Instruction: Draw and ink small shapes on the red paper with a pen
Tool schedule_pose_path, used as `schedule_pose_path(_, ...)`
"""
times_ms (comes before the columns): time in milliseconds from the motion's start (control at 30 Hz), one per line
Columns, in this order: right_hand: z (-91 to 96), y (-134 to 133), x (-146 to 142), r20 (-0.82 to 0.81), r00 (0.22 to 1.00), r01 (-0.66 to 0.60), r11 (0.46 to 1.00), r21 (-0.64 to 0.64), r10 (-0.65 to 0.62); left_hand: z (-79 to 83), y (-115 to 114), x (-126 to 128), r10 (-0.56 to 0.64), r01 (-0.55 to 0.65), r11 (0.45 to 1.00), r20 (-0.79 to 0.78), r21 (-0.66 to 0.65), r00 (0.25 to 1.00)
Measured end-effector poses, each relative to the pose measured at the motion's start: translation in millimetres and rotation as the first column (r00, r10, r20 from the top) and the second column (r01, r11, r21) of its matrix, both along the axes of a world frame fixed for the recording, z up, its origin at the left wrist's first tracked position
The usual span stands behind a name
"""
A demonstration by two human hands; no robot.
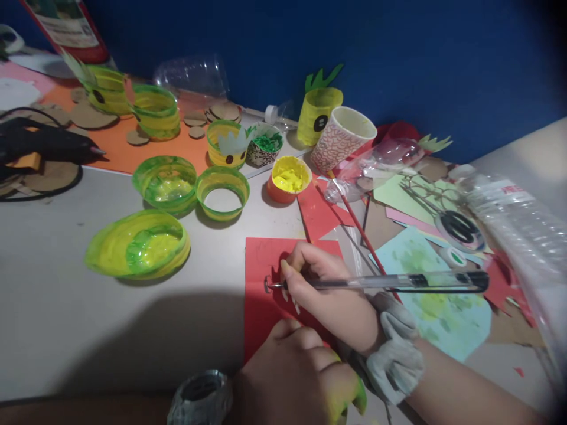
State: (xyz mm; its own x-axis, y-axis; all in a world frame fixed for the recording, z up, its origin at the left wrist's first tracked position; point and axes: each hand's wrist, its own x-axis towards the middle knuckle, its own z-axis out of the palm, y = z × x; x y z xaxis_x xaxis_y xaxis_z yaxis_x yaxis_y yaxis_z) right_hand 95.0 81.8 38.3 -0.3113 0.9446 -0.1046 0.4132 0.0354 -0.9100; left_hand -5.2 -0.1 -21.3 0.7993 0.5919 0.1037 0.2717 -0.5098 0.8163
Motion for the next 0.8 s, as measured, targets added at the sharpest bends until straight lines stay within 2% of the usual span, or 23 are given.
schedule_pose_path(100, 0.6, 0.6, -0.6, -0.005, 1.0, -0.015, 1.0, 0.021, 0.015, -3.2, -0.7, 0.1, -0.007, 0.007, 1.0, -0.008, 0.012, 1.0)
schedule_pose_path(233, 0.3, 0.4, -0.4, -0.009, 1.0, 0.019, 1.0, -0.02, -0.019, -7.3, -2.1, 0.1, -0.013, 0.013, 1.0, -0.016, 0.02, 1.0)
schedule_pose_path(300, -0.6, -0.1, 0.2, 0.003, 1.0, -0.002, 1.0, 0.009, 0.002, -8.6, -3.1, 0.3, -0.014, 0.014, 1.0, -0.015, 0.018, 1.0)
schedule_pose_path(800, 1.3, -1.1, -0.6, 0.019, 1.0, 0.006, 1.0, 0.009, -0.006, -9.9, -5.1, 3.3, 0.018, -0.018, 1.0, 0.014, 0.022, 1.0)
